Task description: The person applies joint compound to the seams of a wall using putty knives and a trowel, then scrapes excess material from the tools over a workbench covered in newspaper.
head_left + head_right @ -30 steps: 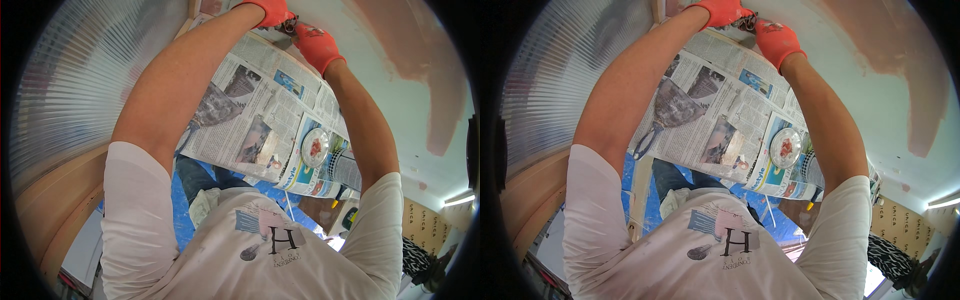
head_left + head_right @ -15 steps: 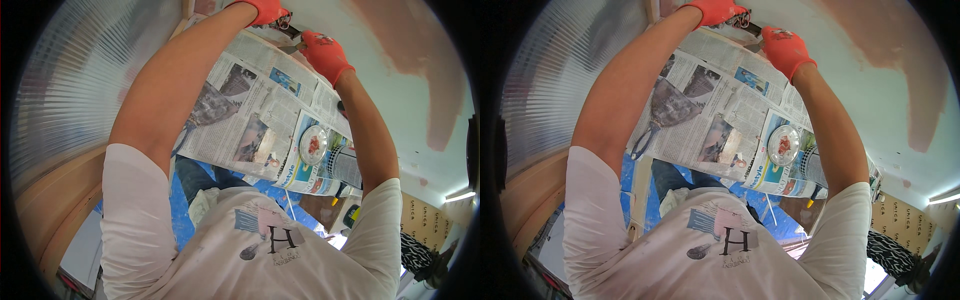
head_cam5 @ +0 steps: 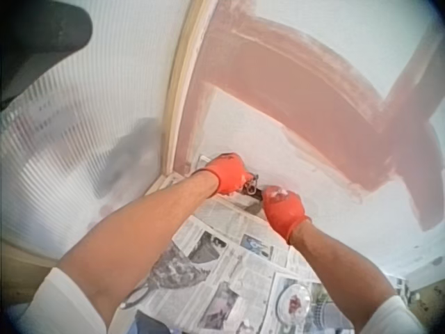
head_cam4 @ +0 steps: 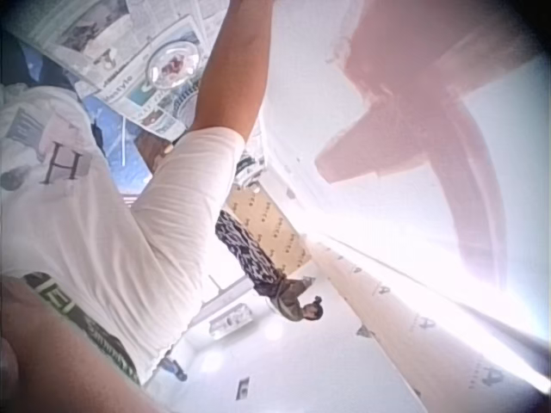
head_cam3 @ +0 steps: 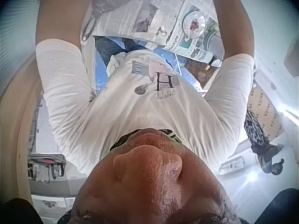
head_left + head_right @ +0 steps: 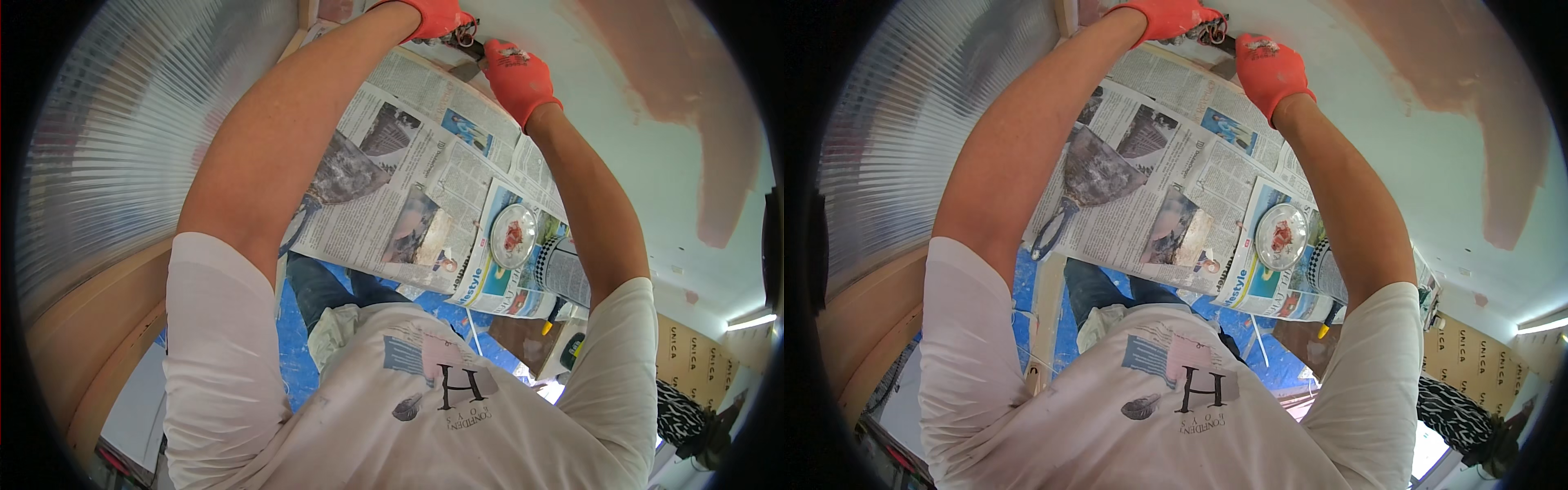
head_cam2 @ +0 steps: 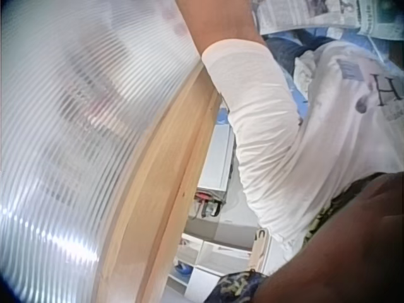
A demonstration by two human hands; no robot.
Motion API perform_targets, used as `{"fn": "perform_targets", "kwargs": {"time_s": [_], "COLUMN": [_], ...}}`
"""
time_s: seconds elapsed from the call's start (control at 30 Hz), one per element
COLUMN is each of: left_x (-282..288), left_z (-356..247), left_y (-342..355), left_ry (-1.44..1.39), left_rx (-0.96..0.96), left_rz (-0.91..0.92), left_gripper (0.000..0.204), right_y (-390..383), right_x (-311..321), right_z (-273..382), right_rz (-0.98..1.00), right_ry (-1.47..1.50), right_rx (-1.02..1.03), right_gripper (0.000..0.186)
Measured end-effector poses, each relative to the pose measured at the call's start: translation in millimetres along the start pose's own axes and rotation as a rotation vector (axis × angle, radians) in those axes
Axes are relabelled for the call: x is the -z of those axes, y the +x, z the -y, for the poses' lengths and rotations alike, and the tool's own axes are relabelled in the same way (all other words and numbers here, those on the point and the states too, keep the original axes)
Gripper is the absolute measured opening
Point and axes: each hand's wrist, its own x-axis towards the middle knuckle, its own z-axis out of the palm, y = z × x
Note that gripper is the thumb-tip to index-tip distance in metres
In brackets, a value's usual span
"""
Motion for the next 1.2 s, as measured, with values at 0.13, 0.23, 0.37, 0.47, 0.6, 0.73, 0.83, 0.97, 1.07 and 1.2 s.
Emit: {"fn": "perform_targets", "kwargs": {"time_s": [0.13, 0.23, 0.37, 0.47, 0.6, 0.73, 0.83, 0.97, 1.07, 1.2], "left_x": [-8, -14, -22, -11, -16, -8, -20, -12, 0, -11], "left_z": [5, 10, 20, 5, 17, 3, 25, 4, -11, 12], "left_y": [5, 7, 12, 9, 9, 1, 0, 1, -8, -3], "left_ry": [0.130, 0.066, 0.134, 0.114, 0.092, -0.290, -0.079, -0.259, -0.391, -0.126], "left_rx": [-0.063, -0.040, -0.049, -0.118, -0.089, 0.061, -0.131, -0.011, 0.206, -0.094], "left_rz": [-0.095, -0.093, -0.138, -0.121, -0.129, -0.083, -0.263, -0.208, -0.181, -0.259], "left_gripper": [0.026, 0.026, 0.026, 0.025, 0.023, 0.023, 0.027, 0.030, 0.030, 0.027], "right_y": [-23, -70, -152, -209, -195, -139, -105, -89, -84, -69], "right_x": [20, 51, 45, -13, -47, -81, -93, -111, -109, -94], "right_z": [6, 5, 8, 10, 53, 60, 67, 62, 62, 56], "right_rz": [-0.016, -0.015, -0.380, -0.064, 0.006, -0.298, -0.333, -0.336, -0.234, -0.061], "right_ry": [-0.007, 0.127, 0.873, 1.351, 1.440, 0.761, 0.676, 0.638, 0.596, 0.476], "right_rx": [0.005, -0.021, -0.430, -0.630, -0.689, -0.462, -0.403, -0.429, -0.476, -0.463], "right_gripper": [0.017, 0.018, 0.021, 0.029, 0.033, 0.037, 0.034, 0.032, 0.029, 0.032]}}
